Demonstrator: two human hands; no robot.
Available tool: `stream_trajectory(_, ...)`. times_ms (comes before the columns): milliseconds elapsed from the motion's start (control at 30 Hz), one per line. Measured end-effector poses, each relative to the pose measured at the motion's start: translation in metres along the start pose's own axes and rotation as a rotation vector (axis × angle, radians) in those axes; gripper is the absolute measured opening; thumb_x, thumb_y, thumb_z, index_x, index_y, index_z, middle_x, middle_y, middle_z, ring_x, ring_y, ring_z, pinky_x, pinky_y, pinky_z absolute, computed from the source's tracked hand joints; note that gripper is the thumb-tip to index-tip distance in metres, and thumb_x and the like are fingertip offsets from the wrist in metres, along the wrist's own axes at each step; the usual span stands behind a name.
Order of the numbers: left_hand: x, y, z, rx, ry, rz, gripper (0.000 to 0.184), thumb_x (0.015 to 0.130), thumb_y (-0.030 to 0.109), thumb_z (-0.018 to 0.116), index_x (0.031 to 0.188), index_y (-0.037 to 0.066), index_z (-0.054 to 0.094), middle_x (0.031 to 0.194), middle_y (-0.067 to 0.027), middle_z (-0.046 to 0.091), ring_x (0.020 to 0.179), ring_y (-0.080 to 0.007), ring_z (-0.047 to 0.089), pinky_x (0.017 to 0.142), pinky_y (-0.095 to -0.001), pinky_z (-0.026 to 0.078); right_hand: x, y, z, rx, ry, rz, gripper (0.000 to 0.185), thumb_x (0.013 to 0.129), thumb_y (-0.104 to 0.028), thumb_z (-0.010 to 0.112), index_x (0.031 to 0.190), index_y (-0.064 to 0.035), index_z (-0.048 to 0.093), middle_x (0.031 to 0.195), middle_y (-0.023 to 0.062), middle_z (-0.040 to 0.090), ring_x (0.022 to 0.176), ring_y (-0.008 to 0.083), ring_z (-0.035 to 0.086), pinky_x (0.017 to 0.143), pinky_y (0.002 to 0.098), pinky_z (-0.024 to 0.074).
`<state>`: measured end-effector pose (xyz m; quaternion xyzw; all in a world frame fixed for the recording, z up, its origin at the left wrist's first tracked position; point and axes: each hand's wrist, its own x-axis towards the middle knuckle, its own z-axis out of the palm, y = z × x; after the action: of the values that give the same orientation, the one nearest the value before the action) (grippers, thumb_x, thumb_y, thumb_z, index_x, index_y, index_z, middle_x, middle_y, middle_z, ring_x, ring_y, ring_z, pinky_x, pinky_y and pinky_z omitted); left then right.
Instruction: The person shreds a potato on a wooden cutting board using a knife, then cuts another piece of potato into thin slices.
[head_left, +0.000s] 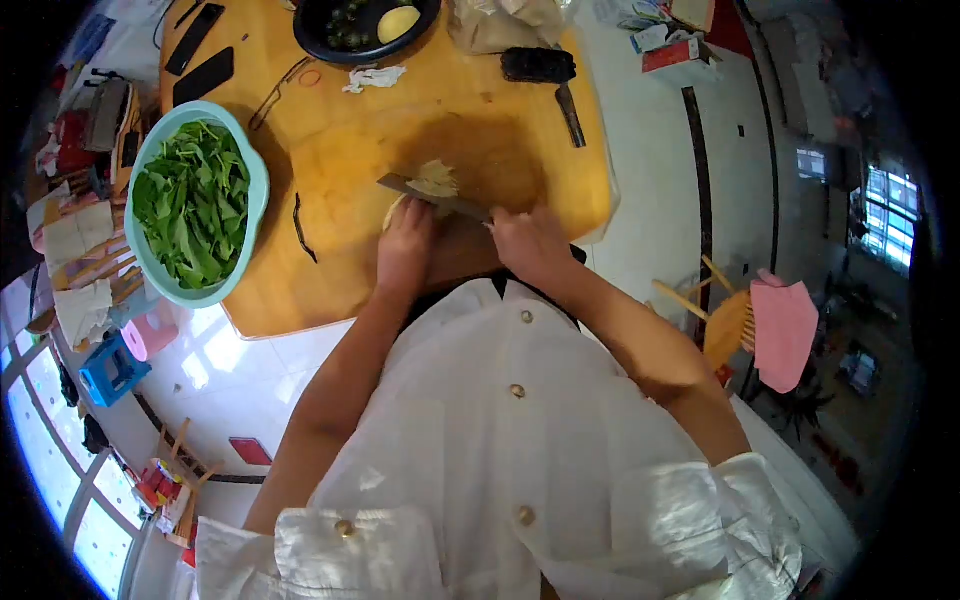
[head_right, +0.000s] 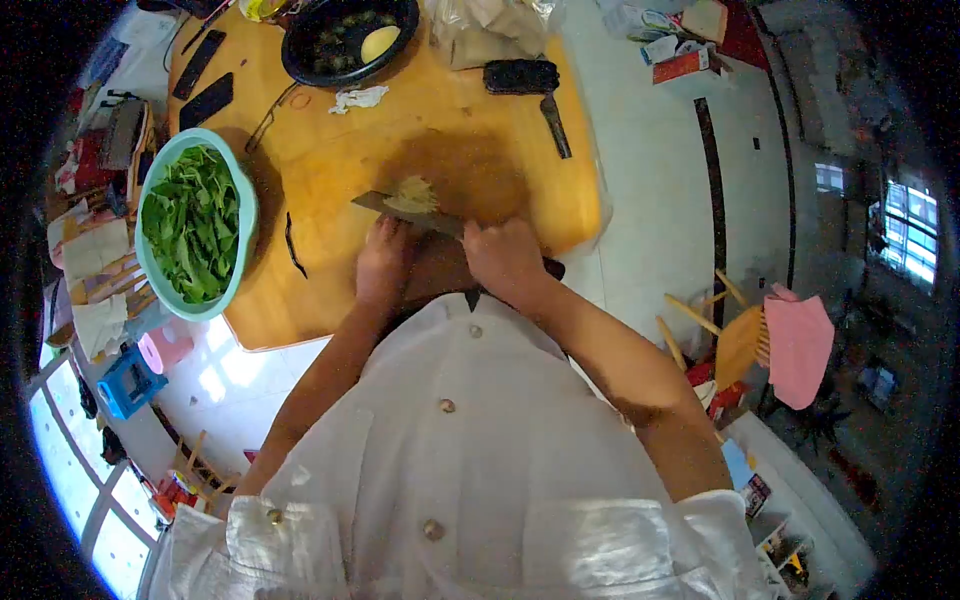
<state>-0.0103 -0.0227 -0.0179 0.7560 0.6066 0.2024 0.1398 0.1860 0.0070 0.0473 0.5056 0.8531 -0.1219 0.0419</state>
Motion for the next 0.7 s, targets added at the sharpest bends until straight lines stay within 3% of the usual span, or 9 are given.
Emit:
stream_trajectory(100,-0.002,-0.003,0.001,0.014,0.058,0.054,0.027,0.08,0.009,0.059,0.106,0.005,0.06,0.114,-0.0096,0.055,0.112,-0.0293,0.053,0.081,-0.0358,0.053,0.003,-0.006,-0.015,0.087,-0.051,-0.005,0.017,0.084,-0.019,0.056,0.075,-0.0066,0.062,0.06,0.0151,0.064,0.056,0.0313,0.065,0.057,0.0433,0.0495)
stream_trajectory(300,-0.006,0.0,-0.003,-0.002,-0.028,0.036,0.029,0.081,0.01,0.059,0.109,0.005,0.059,0.117,-0.0096,0.054,0.115,-0.0299,0.051,0.086,-0.0367,0.052,0.001,-0.012,-0.014,0.077,-0.11,0.071,0.02,0.086,-0.021,0.055,0.075,-0.006,0.062,0.062,0.0162,0.065,0.056,0.0317,0.065,0.056,0.0441,0.0498)
stream_trajectory(400,-0.004,-0.003,-0.001,0.065,-0.085,0.027,0.027,0.082,0.011,0.059,0.108,0.006,0.059,0.116,-0.0096,0.054,0.114,-0.0296,0.051,0.083,-0.0367,0.053,0.001,-0.011,-0.021,0.091,-0.039,0.005,0.021,0.087,-0.022,0.055,0.074,-0.0064,0.063,0.063,0.0166,0.065,0.056,0.0314,0.065,0.056,0.0441,0.0502)
stream_trajectory(567,-0.003,0.001,-0.001,-0.006,-0.025,-0.011,0.024,0.082,0.009,0.059,0.105,0.007,0.06,0.115,-0.009,0.055,0.109,-0.0296,0.054,0.075,-0.0365,0.055,0.001,-0.006,-0.004,0.096,-0.111,0.084,0.022,0.089,-0.024,0.056,0.077,-0.0067,0.06,0.062,0.0162,0.064,0.059,0.0341,0.063,0.063,0.0454,0.0486)
stream_trajectory(700,-0.008,-0.005,0.001,0.017,-0.003,0.047,0.026,0.081,0.009,0.059,0.106,0.005,0.06,0.115,-0.0096,0.055,0.105,-0.0302,0.055,0.076,-0.0371,0.054,-0.002,-0.011,-0.02,0.145,-0.098,0.015,0.022,0.089,-0.024,0.055,0.076,-0.0066,0.06,0.06,0.0158,0.063,0.058,0.0346,0.063,0.061,0.0459,0.0487)
